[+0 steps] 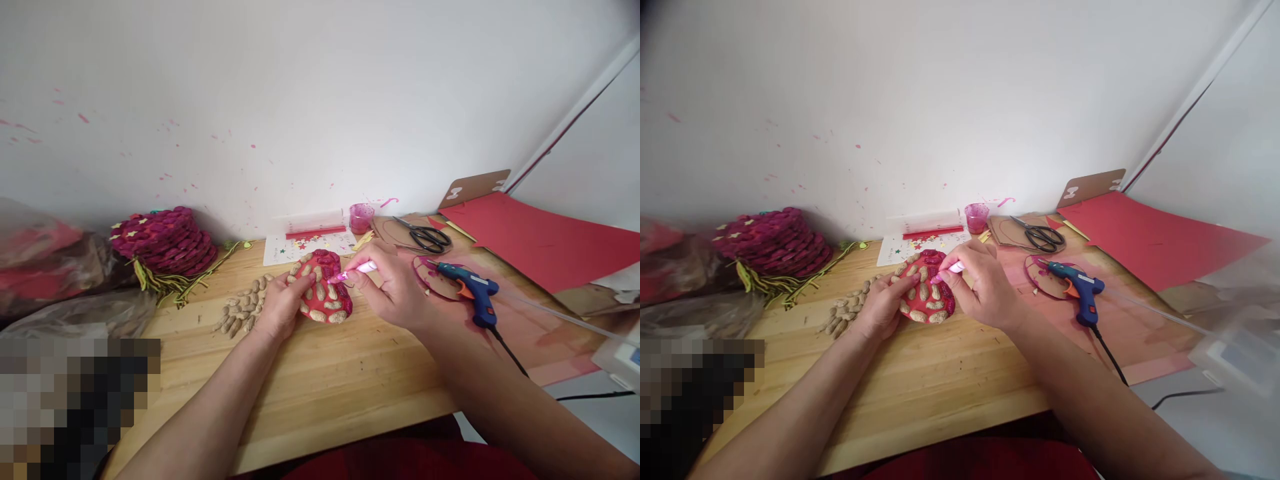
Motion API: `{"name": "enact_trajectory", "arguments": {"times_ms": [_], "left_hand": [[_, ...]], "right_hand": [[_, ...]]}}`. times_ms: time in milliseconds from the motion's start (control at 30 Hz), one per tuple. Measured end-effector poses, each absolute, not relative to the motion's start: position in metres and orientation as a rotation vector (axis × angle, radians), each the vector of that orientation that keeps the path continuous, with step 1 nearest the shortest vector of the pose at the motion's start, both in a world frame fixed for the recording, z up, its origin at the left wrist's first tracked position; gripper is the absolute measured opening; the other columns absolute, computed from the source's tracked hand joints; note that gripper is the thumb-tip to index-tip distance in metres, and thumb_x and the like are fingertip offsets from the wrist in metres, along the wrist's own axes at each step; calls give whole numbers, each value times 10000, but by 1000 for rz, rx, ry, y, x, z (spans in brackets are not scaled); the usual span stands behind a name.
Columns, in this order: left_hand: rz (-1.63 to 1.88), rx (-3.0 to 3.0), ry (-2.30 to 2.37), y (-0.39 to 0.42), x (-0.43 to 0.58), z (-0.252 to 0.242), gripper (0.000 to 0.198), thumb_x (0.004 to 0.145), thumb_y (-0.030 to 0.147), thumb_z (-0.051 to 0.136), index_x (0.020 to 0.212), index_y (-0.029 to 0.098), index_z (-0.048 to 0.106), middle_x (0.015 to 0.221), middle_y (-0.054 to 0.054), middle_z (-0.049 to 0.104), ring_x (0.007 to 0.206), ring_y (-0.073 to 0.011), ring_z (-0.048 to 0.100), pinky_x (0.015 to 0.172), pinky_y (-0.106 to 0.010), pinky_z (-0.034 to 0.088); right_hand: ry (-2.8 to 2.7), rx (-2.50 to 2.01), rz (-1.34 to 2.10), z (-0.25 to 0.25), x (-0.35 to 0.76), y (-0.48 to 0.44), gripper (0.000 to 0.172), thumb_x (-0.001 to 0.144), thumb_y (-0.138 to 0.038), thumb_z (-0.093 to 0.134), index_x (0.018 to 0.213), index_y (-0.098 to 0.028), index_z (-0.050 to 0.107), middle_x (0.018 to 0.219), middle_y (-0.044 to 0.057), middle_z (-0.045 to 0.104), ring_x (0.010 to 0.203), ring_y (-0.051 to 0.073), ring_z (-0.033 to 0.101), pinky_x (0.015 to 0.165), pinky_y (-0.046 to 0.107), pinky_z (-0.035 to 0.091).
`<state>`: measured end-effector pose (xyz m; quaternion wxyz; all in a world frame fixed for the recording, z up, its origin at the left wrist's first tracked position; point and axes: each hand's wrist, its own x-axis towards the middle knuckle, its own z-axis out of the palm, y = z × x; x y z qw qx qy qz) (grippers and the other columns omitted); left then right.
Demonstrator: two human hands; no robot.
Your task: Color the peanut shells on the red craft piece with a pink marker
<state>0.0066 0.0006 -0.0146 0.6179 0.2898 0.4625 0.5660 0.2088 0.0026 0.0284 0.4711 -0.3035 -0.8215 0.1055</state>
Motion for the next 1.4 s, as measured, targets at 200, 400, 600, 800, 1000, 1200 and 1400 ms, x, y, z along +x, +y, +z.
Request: {"name": "enact_trajectory", "arguments": {"times_ms": [200,400,600,800,1000,1200,1400], "left_hand": [[1301,670,1091,2,4,-17,415,531,318,967,827,108,764,774,-146,809,662,-293,771,672,-386,641],[1331,695,1121,3,4,-19,422,527,332,965,822,111,759,748,-135,804,604,-272,752,588,-350,616],[1341,680,1127,4,5,-18,370,535,312,952,777,122,745,708,-124,791,560,-254,732,558,-341,606],[1334,659,1123,4,6,-17,317,551,305,939,727,138,735,676,-114,779,533,-234,709,541,-330,595],[1341,611,1124,4,7,-15,292,535,264,925,704,144,719,641,-96,764,508,-219,687,532,-323,583],[1310,619,1101,4,7,-17,307,543,282,919,729,130,728,718,-134,791,605,-264,740,608,-356,608],[1318,616,1107,5,7,-17,278,561,286,917,721,138,745,770,-154,808,692,-307,776,660,-381,628]], "right_hand": [[-2110,-762,36,26,206,1,70,989,-185,610,935,-225,591,841,5,707,876,200,603,853,407,383],[-2115,-735,66,26,205,1,80,1000,-190,623,934,-228,596,830,-8,710,875,190,612,864,399,384],[-2092,-749,28,26,205,1,69,994,-178,618,945,-224,602,862,1,722,895,196,621,856,396,380],[-2121,-761,15,26,205,1,75,998,-185,623,935,-222,608,840,-6,715,886,191,625,872,403,367],[-2075,-763,14,28,205,1,75,1004,-202,611,932,-223,612,846,3,716,893,197,634,861,403,384],[-2080,-760,-21,26,205,2,82,998,-192,605,922,-224,611,827,9,709,870,204,633,849,410,388],[-2055,-758,48,27,206,2,64,992,-212,610,936,-242,619,844,17,724,876,221,645,834,417,417]]}}
